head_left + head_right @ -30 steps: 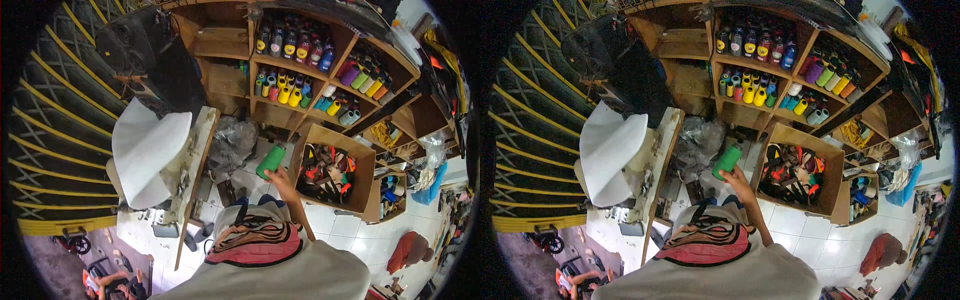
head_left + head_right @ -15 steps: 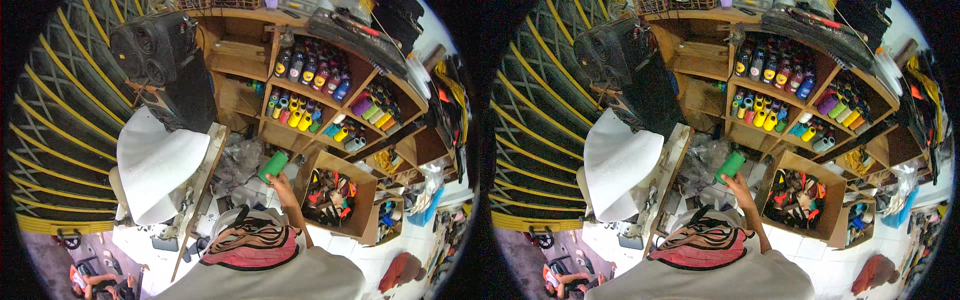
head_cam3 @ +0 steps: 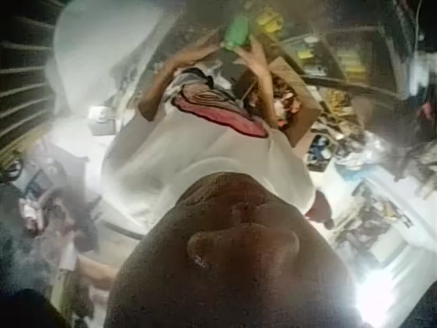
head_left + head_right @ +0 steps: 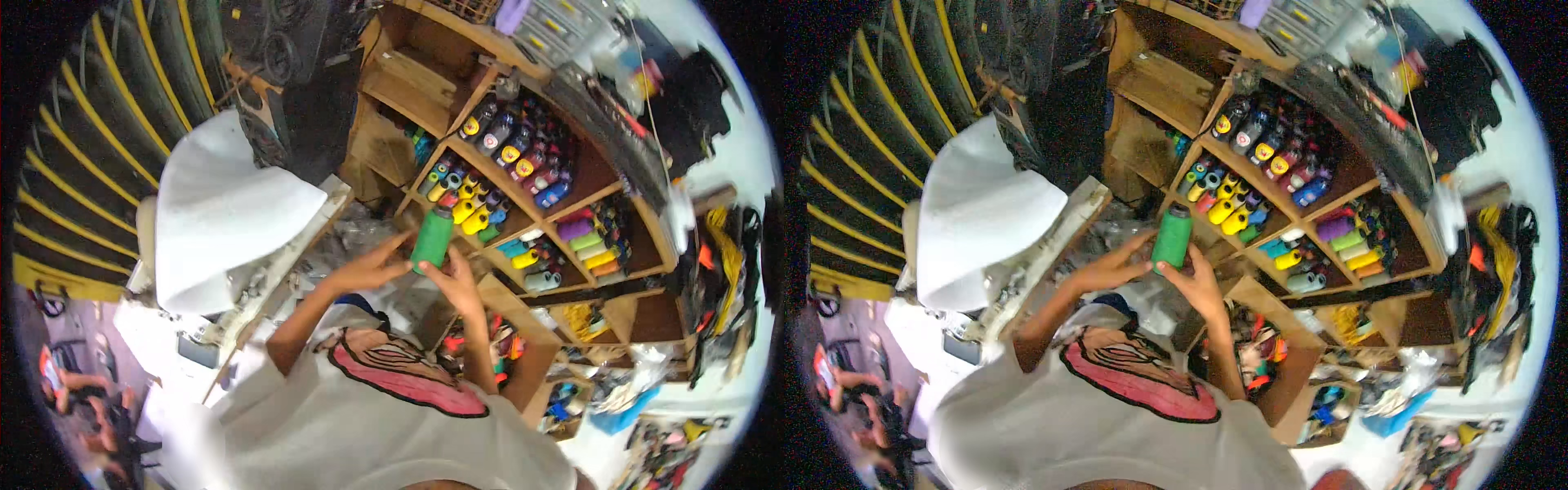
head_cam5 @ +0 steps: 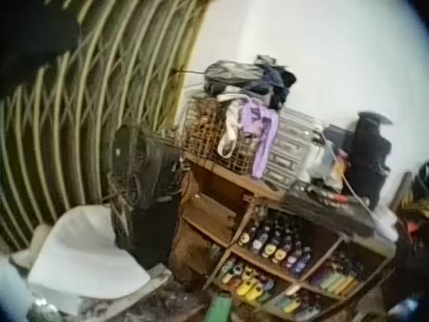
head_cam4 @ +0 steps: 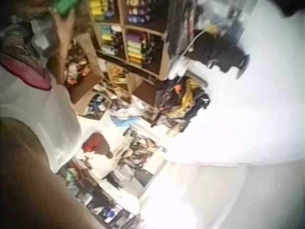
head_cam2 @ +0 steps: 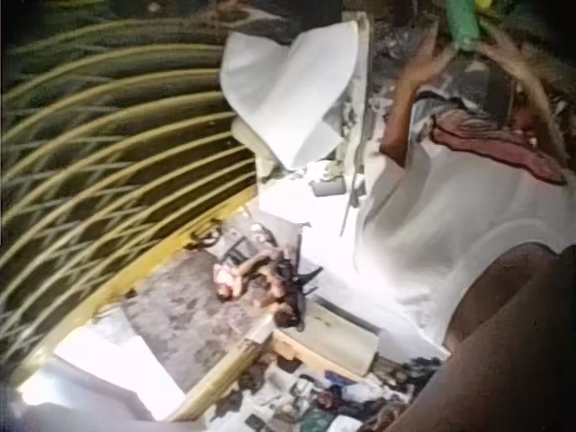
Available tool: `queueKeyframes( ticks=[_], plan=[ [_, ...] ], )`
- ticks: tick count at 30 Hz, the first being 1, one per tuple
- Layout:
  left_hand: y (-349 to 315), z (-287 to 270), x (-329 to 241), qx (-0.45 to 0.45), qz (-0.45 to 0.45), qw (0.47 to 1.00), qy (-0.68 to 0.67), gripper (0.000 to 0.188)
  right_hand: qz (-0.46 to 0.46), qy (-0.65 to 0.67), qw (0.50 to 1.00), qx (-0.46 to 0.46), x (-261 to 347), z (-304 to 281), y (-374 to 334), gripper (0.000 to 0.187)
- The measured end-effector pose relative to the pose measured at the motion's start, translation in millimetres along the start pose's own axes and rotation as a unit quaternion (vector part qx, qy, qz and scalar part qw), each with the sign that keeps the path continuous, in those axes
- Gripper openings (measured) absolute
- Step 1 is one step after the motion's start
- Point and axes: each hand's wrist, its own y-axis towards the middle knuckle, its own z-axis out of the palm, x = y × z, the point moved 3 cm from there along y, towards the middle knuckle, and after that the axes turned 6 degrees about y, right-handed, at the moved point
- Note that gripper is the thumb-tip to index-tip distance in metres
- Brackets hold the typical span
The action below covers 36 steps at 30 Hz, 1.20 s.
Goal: Organizing and sorting various colored thread spools from boxes onto shelves.
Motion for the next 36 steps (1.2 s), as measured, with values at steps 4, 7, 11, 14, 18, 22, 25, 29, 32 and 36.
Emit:
queueKeyframes(
  ticks=[4,7,11,14,18,22,25,29,32,36],
  plan=[
    [62.6,-5.0,-45.5,-0.065,0.018,0.995,-0.069,0.072,0.005,0.020,1.000,-0.018,30.1,-19.3,19.3,0.039],
    [93.4,-13.3,-39.4,-0.054,-0.034,0.983,-0.171,0.071,0.017,-0.060,0.998,-0.013,46.3,-37.2,35.6,0.038],
    [126.0,-32.5,-39.2,-0.170,0.002,0.970,-0.171,0.070,-0.125,-0.308,0.939,-0.091,113.5,-46.1,48.8,0.045],
    [156.8,-53.6,-21.5,-0.284,-0.012,0.950,-0.125,0.065,-0.363,-0.109,0.914,-0.144,191.7,-35.4,39.2,0.052],
    [217.2,-59.3,42.9,-0.485,0.008,0.838,-0.251,0.049,0.106,-0.465,0.850,-0.223,223.8,-83.7,-22.1,0.050],
    [264.5,-73.5,62.5,-0.505,0.013,0.758,-0.413,0.048,-0.379,-0.125,0.906,-0.139,263.1,-43.2,16.6,0.057],
    [299.0,-88.3,64.2,-0.618,0.027,0.785,-0.033,0.047,-0.454,0.016,0.887,-0.083,255.4,-25.2,61.8,0.065],
    [332.6,-126.5,70.4,-0.534,0.048,0.829,-0.163,0.053,-0.331,0.043,0.942,-0.012,178.8,-13.1,124.3,0.076],
    [366.7,-147.8,88.9,-0.548,0.014,0.826,-0.135,0.057,-0.154,-0.009,0.984,0.085,101.1,-24.0,148.5,0.057],
    [437.7,-139.7,99.7,-0.569,0.028,0.819,0.071,0.065,0.011,0.094,0.994,0.047,26.1,-33.8,174.4,0.050]
  ],
)
